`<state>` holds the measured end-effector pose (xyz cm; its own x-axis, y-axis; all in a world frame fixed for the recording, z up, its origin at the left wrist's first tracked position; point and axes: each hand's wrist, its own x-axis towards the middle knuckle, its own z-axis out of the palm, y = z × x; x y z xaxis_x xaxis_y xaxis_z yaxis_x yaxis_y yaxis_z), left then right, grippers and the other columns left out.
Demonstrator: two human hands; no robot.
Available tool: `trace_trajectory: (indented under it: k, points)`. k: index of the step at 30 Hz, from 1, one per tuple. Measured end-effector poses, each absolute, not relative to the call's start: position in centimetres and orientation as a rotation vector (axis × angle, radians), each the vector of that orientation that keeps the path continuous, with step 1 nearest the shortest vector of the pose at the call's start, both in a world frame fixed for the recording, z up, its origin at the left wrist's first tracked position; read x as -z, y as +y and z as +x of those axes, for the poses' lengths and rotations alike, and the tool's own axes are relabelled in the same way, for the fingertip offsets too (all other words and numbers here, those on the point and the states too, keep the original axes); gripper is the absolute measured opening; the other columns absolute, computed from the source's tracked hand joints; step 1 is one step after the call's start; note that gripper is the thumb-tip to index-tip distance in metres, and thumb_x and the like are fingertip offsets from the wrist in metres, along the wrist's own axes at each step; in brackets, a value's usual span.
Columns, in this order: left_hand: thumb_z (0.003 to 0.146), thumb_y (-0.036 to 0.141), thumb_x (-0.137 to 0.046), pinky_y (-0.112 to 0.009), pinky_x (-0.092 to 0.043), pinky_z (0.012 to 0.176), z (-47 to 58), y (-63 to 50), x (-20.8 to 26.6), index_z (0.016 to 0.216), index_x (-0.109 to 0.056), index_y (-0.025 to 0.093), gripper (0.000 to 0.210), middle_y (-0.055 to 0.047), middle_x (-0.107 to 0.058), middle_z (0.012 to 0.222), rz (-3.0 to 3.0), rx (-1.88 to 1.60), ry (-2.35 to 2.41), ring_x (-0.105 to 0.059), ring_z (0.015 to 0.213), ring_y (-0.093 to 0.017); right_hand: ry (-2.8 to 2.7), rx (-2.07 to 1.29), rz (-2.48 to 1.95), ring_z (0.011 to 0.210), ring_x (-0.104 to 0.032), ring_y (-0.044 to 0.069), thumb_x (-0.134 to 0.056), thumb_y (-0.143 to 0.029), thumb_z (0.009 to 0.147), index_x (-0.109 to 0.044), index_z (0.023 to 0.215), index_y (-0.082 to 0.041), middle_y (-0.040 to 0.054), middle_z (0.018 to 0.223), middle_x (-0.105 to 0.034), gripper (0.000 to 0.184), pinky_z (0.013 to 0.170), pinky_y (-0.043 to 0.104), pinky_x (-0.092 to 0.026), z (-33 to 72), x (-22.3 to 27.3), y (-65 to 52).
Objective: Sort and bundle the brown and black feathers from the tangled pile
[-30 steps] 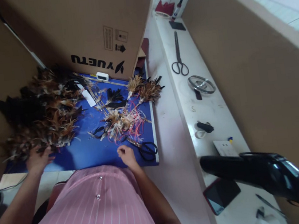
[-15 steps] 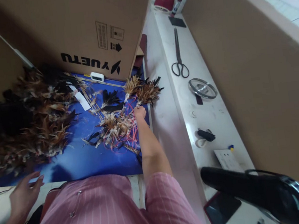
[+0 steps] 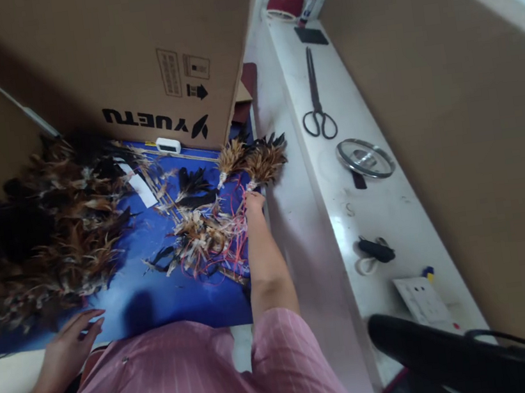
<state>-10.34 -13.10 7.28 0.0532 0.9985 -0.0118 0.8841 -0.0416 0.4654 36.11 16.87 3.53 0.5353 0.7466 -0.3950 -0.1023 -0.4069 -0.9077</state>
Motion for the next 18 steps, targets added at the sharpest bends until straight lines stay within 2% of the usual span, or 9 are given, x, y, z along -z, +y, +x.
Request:
trace_trajectory:
  k: [3, 6, 8, 13, 18]
  points:
    - [0.089, 0.044, -0.049, -0.033, -0.059, 0.075, -8.4, -10.6, -7.5, 0.099, -0.064, 0.027, 0.024, -0.003, -0.072, 0.098, 1.948, -0.548, 1.757, -0.071, 0.082, -0.02, -0.499, -1.087, -1.72, 0.083, -0.062, 0.014, -0.058, -0.03, 0.091, -0.059, 0.112, -0.014, 0.0067, 0.102, -0.066, 0.027, 0.068, 0.029, -0.055, 37.1, -4.9, 15.5]
    - [0.09, 0.042, -0.051, -0.026, -0.057, 0.064, -5.6, -7.9, -8.0, 0.096, -0.067, 0.021, 0.027, -0.006, -0.072, 0.096, 1.977, -0.613, 1.606, -0.071, 0.077, -0.017, -0.539, -1.09, -1.621, 0.063, -0.054, 0.008, -0.06, -0.022, 0.085, -0.062, 0.101, -0.015, 0.0021, 0.081, -0.068, 0.018, 0.05, 0.016, -0.042, 37.7, -6.5, 13.8]
    - [0.09, 0.041, -0.052, -0.023, -0.056, 0.06, -3.5, -6.2, -8.7, 0.095, -0.069, 0.02, 0.027, -0.006, -0.073, 0.092, 2.034, -0.661, 1.508, -0.07, 0.077, -0.017, -0.581, -1.087, -1.55, 0.058, -0.05, 0.006, -0.06, -0.02, 0.082, -0.063, 0.097, -0.016, 0.0001, 0.077, -0.068, 0.016, 0.047, 0.014, -0.037, 37.6, -7.5, 12.8]
    - [0.091, 0.037, -0.052, -0.025, -0.057, 0.07, 0.5, -3.8, -10.0, 0.093, -0.07, 0.019, 0.026, -0.006, -0.074, 0.09, 2.168, -0.738, 1.308, -0.071, 0.082, -0.018, -0.671, -1.091, -1.434, 0.053, -0.045, 0.006, -0.06, -0.02, 0.078, -0.065, 0.089, -0.017, -0.001, 0.072, -0.068, 0.012, 0.045, 0.015, -0.032, 36.8, -9.1, 11.5]
    - [0.091, 0.033, -0.052, -0.026, -0.057, 0.079, 0.3, -4.4, -9.1, 0.096, -0.071, 0.019, 0.024, -0.006, -0.074, 0.092, 2.206, -0.724, 1.219, -0.071, 0.084, -0.017, -0.719, -1.065, -1.417, 0.051, -0.044, 0.006, -0.06, -0.021, 0.076, -0.065, 0.085, -0.017, -0.0012, 0.071, -0.067, 0.011, 0.043, 0.016, -0.031, 35.8, -9.6, 11.4]
